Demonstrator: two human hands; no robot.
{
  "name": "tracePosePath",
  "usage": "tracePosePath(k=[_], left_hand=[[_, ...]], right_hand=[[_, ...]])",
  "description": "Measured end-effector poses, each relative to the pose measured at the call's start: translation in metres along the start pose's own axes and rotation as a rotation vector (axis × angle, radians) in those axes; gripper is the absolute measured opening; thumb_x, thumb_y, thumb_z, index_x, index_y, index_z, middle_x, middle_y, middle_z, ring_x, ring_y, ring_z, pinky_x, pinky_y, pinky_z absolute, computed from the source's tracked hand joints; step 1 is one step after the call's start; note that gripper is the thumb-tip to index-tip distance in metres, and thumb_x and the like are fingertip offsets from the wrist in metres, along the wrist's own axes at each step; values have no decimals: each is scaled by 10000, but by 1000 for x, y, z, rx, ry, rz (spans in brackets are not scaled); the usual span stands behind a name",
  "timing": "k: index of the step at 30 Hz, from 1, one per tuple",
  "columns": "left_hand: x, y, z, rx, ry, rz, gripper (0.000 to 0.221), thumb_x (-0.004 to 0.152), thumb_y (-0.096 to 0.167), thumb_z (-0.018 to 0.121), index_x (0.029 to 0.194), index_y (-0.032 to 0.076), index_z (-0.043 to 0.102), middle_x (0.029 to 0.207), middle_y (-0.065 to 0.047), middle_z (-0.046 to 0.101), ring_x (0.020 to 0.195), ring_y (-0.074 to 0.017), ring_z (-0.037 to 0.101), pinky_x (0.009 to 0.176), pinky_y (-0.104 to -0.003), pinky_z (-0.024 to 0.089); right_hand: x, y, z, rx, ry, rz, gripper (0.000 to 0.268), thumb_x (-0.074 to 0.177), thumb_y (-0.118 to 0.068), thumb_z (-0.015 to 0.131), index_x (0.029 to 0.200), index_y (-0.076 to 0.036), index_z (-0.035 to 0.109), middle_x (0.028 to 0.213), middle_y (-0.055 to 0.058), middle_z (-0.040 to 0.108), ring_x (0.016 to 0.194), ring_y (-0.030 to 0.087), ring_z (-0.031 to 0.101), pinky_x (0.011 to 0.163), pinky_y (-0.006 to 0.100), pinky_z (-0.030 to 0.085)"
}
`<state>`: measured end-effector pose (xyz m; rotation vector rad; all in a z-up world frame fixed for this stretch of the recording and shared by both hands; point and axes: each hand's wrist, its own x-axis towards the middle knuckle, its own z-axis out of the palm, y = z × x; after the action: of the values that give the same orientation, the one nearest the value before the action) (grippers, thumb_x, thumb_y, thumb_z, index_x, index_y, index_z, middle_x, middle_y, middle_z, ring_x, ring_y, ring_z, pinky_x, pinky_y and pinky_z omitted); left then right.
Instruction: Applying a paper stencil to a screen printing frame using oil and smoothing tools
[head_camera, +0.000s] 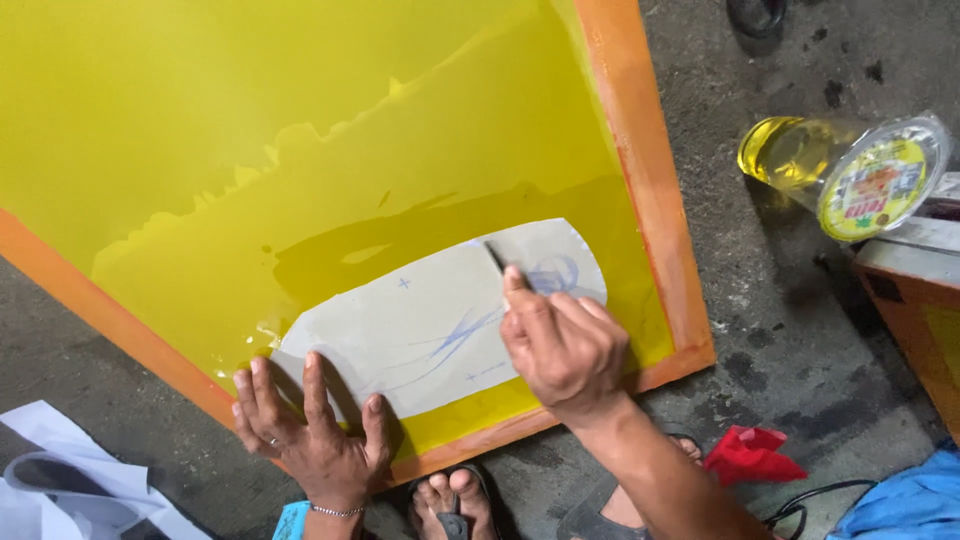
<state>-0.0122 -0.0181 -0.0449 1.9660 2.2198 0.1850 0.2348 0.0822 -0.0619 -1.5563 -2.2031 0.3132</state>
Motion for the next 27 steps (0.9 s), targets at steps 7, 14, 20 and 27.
tracePosePath(k=[7, 14, 20, 27], left_hand=[[-1, 0, 0, 3, -24, -18, 694, 1017, 557, 476, 1502, 63, 527, 1630, -312, 311, 1558, -471, 213, 1268, -609, 124], [-1, 0, 0, 4, -18, -16, 700, 1025, 568, 472, 1527, 80, 509, 1642, -289, 292, 1566, -449, 199, 1273, -610, 128], [0, -1, -1, 23, -9, -10, 707, 1008, 565, 478, 1499, 63, 549, 1626, -304, 323, 1549, -467, 240, 1258, -581, 146], [-1, 0, -2, 27, 2, 5, 704, 1008, 564, 468, 1486, 55, 557, 1616, -318, 340, 1544, -473, 255, 1255, -581, 150]], right_hand=[[18, 17, -20, -36, -9, 35, 211, 1052, -113, 557, 1106, 0, 727, 798, 70, 714, 561, 221, 585, 518, 358, 418], [14, 38, -30, -44, 8, 81, 119, 1047, -67, 658, 1013, 35, 710, 826, 127, 746, 571, 215, 630, 520, 371, 472], [4, 8, -24, -67, 13, 113, 57, 989, -68, 680, 962, -18, 676, 690, 38, 602, 541, 207, 515, 517, 378, 415], [20, -31, 2, 8, 2, -26, 221, 922, 24, 672, 1130, -21, 730, 619, 19, 501, 499, 175, 434, 477, 323, 367]])
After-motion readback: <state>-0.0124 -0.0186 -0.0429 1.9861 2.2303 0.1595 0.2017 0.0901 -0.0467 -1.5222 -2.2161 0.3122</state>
